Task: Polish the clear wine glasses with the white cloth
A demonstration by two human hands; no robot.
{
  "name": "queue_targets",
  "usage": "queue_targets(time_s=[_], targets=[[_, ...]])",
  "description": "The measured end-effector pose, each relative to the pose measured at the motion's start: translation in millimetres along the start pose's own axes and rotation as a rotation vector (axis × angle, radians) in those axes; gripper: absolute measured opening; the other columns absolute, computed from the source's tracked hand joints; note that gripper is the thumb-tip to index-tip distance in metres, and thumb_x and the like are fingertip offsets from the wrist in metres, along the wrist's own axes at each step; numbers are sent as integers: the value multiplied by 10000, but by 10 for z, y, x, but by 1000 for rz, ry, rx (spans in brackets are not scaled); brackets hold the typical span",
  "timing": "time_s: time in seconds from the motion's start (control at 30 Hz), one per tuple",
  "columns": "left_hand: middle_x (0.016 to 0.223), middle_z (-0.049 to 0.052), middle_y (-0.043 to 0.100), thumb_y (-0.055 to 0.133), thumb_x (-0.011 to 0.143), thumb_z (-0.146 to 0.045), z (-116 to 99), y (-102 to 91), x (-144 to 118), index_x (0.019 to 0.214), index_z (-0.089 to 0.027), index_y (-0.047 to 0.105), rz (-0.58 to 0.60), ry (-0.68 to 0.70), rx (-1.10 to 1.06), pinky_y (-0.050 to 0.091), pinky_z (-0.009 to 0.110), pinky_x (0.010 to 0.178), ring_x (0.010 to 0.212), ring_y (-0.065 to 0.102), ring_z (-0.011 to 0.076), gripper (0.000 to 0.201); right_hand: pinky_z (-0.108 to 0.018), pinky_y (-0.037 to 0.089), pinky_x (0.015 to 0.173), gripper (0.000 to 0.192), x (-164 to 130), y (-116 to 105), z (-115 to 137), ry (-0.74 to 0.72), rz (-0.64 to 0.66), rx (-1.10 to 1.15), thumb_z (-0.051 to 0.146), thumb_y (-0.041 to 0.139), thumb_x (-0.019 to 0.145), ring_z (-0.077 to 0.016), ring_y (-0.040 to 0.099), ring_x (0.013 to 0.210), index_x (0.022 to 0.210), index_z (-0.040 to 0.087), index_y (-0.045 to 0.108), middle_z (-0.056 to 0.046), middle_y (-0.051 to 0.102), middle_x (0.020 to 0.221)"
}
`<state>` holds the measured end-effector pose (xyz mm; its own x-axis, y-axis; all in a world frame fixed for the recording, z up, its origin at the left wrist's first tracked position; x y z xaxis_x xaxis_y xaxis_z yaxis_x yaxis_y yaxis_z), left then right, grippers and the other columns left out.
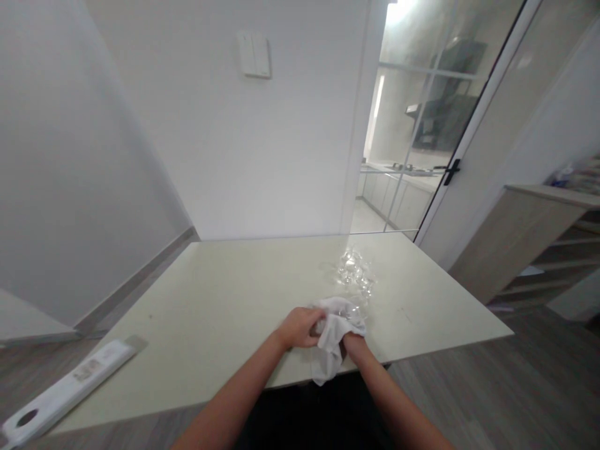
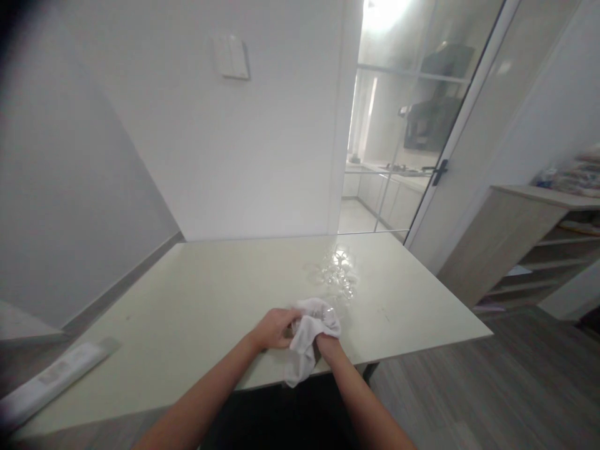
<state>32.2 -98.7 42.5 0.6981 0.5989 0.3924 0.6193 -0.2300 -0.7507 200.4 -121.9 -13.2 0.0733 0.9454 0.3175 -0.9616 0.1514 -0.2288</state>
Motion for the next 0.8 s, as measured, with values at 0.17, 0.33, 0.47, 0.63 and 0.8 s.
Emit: queue_targets(time_s=[0.17,0.33,0.47,0.63,0.8], targets=[[660,11,605,639,818,-479,-119,-38,159,946,-227,669,-93,-19,-93,412,269,633,607,562,160,284,-431,541,956,417,-39,-105,-132,160,-193,19,493,461,913,-254,701,1016,1081,210,717,-101,764,956],[733,-4,570,674,800,-519,0,-35,325,1019,-189,609,-428,-250,-467,409,242,603,656,529,135,402,-411,486,1033,329,-16,47,94,27,109,0,411,445,906,-229,680,1039,993,247,716,-72,756,975],[847,40,626,769,680,-563,124,189,364,1029,-165,597,-396,-273,-817,426,253,648,731,562,149,557,-425,457,1064,242,5,111,257,21,262,14,336,494,848,-238,668,1025,934,253,704,-57,747,982],[996,123,696,662,760,-606,325,334,270,1135,-169,561,-381,-365,-1143,433,277,649,781,627,185,585,-381,486,1009,170,27,84,243,-14,219,15,282,536,811,-227,660,952,871,246,691,-48,737,998],[964,75,677,819,637,-518,354,313,240,1128,-173,579,-416,-352,-1109,408,246,650,762,606,149,646,-377,487,999,204,13,131,231,48,231,14,236,507,778,-228,662,948,843,246,701,-41,741,967]])
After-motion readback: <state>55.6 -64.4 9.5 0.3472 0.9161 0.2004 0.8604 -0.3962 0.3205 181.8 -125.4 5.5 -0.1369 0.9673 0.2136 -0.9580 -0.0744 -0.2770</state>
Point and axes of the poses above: each hand's wrist, its own x-axis towards the middle knuckle, its own y-axis out of the palm, z = x × y, the point moved 4 cm from there along x, towards the middle knuckle
